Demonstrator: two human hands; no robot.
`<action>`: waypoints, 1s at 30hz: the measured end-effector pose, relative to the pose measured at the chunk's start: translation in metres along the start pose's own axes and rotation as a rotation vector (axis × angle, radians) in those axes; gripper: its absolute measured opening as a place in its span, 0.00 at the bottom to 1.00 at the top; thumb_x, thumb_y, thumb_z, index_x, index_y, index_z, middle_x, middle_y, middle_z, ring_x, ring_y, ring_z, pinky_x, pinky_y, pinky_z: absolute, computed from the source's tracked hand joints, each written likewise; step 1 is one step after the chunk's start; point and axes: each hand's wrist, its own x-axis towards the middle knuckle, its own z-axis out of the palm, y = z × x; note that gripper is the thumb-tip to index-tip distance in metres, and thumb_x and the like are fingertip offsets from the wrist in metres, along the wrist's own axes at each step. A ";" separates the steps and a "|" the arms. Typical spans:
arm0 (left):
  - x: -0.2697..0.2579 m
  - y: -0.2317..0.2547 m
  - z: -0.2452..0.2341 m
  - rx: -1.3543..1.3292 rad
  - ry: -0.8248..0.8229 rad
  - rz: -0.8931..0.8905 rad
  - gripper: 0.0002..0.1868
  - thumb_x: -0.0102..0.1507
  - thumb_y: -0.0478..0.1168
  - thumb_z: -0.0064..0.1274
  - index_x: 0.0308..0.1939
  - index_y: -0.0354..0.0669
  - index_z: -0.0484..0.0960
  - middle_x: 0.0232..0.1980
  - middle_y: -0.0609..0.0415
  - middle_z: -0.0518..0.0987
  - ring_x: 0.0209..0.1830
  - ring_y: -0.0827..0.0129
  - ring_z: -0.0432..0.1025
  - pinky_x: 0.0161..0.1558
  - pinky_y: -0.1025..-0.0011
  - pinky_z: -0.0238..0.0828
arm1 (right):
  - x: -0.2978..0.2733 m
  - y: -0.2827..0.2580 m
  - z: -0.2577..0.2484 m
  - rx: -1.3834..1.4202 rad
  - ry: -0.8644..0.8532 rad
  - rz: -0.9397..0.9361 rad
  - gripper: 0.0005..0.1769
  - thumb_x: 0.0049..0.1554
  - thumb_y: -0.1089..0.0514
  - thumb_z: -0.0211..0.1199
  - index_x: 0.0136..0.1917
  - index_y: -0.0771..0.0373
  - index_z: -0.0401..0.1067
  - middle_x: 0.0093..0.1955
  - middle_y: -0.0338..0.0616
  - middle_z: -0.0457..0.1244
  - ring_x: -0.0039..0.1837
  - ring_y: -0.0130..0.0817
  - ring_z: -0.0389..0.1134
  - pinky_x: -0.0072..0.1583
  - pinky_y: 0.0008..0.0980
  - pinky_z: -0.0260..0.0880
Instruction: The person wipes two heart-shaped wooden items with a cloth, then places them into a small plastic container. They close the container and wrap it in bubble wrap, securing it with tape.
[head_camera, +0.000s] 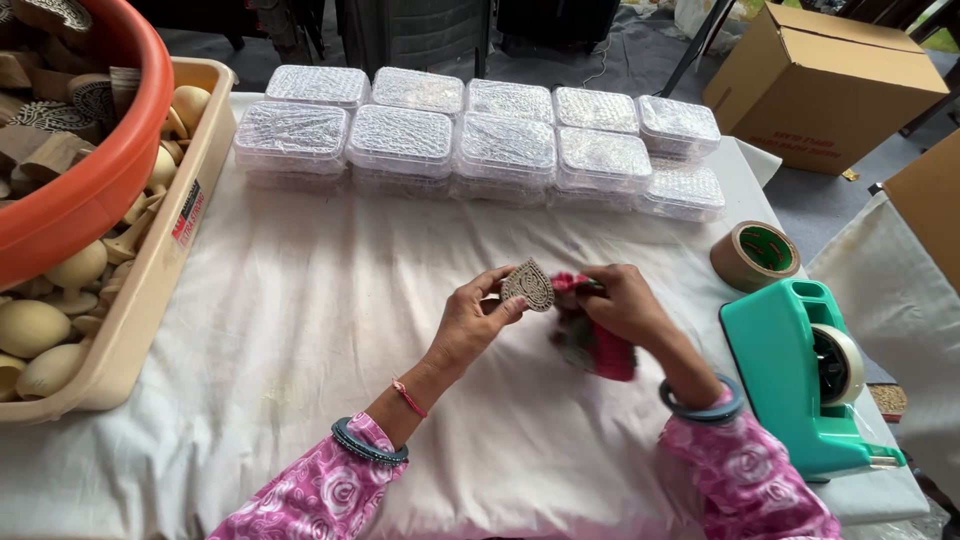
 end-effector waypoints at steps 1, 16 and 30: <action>0.002 -0.003 0.000 -0.002 0.000 0.000 0.28 0.64 0.38 0.58 0.69 0.40 0.72 0.54 0.48 0.83 0.48 0.72 0.80 0.53 0.75 0.82 | -0.001 -0.004 -0.010 -0.002 -0.001 0.000 0.07 0.53 0.64 0.66 0.46 0.68 0.77 0.39 0.51 0.69 0.40 0.43 0.72 0.45 0.41 0.71; 0.010 -0.030 0.014 -0.077 0.003 -0.089 0.25 0.66 0.39 0.55 0.67 0.36 0.76 0.51 0.52 0.84 0.45 0.76 0.78 0.47 0.77 0.78 | -0.023 -0.049 0.026 -0.141 0.159 -0.408 0.43 0.45 0.53 0.75 0.73 0.55 0.65 0.70 0.51 0.60 0.67 0.50 0.63 0.62 0.43 0.69; -0.004 -0.031 0.019 0.378 -0.036 0.066 0.24 0.67 0.41 0.54 0.66 0.38 0.73 0.55 0.48 0.82 0.53 0.68 0.79 0.58 0.71 0.78 | -0.002 -0.004 0.013 -0.289 0.215 -0.046 0.41 0.53 0.47 0.70 0.76 0.60 0.62 0.58 0.52 0.63 0.59 0.50 0.68 0.56 0.45 0.71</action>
